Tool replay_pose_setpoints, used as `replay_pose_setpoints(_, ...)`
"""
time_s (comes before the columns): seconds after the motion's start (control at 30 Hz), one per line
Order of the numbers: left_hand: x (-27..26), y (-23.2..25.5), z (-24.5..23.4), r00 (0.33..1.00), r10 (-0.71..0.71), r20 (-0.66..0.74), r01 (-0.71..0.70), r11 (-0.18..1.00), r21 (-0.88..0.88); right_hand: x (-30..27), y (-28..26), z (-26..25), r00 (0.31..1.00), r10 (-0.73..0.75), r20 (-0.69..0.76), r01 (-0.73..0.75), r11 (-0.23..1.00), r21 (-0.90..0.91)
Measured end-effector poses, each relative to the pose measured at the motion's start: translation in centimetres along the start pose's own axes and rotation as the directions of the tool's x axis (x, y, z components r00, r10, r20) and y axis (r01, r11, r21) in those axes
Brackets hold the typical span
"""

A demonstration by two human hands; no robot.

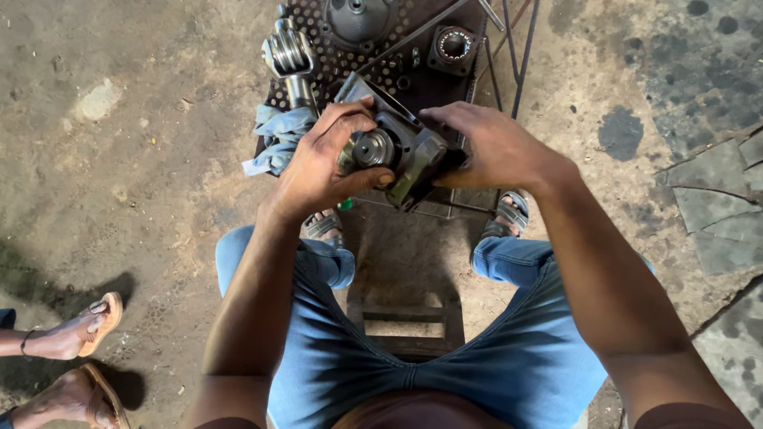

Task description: The person removes a camshaft from a metal engine casing and wipes it thoroughly with a cloth. They then pick up a small metal ring, wipe it clean, and place it back into the casing. The person continues to wipe the camshaft and other components on the stand.

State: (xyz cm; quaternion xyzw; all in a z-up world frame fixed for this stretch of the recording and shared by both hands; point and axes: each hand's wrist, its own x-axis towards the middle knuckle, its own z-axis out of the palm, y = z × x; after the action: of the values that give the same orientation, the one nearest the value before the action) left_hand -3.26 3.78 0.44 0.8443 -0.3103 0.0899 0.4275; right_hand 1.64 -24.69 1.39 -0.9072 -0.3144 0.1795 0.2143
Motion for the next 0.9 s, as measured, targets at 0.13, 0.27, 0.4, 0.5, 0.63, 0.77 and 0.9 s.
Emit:
replay_pose_setpoints(0.13, 0.2, -0.1, 0.2, 1.0, -0.013, -0.009, 0.013, 1.0, 0.0, 0.3, -0.2, 0.3, 0.999, 0.028, 0.025, -0.027, 1.0, -0.013)
replay_pose_setpoints(0.27, 0.2, -0.2, 0.2, 1.0, -0.013, -0.017, 0.013, 1.0, 0.006, 0.2, -0.1, 0.2, 0.999, 0.042, 0.026, -0.041, 0.999, -0.025)
replay_pose_setpoints(0.4, 0.5, 0.0, 0.3, 0.999, -0.042, -0.021, 0.043, 0.999, 0.014, 0.5, 0.1, 0.5, 0.997, 0.062, 0.039, -0.061, 0.998, -0.035)
replay_pose_setpoints(0.5, 0.8, 0.3, 0.1, 0.999, -0.036, -0.019, 0.037, 0.999, 0.02, 0.6, 0.2, 0.7, 0.999, 0.04, 0.034, -0.04, 0.999, -0.023)
replay_pose_setpoints(0.63, 1.2, 0.8, 0.1, 1.0, 0.005, -0.014, -0.005, 0.999, 0.037, 0.6, 0.4, 0.7, 1.0, 0.014, 0.016, -0.013, 0.999, -0.029)
replay_pose_setpoints(0.77, 1.0, 0.7, 0.1, 0.999, 0.013, -0.03, -0.01, 0.995, 0.1, 0.5, 0.6, 0.8, 1.0, -0.014, 0.006, 0.014, 1.0, -0.014)
replay_pose_setpoints(0.9, 1.3, -1.4, 0.5, 0.994, -0.006, -0.111, 0.011, 0.999, 0.042, 0.6, 0.9, 1.0, 0.999, 0.03, 0.02, -0.029, 0.999, -0.017)
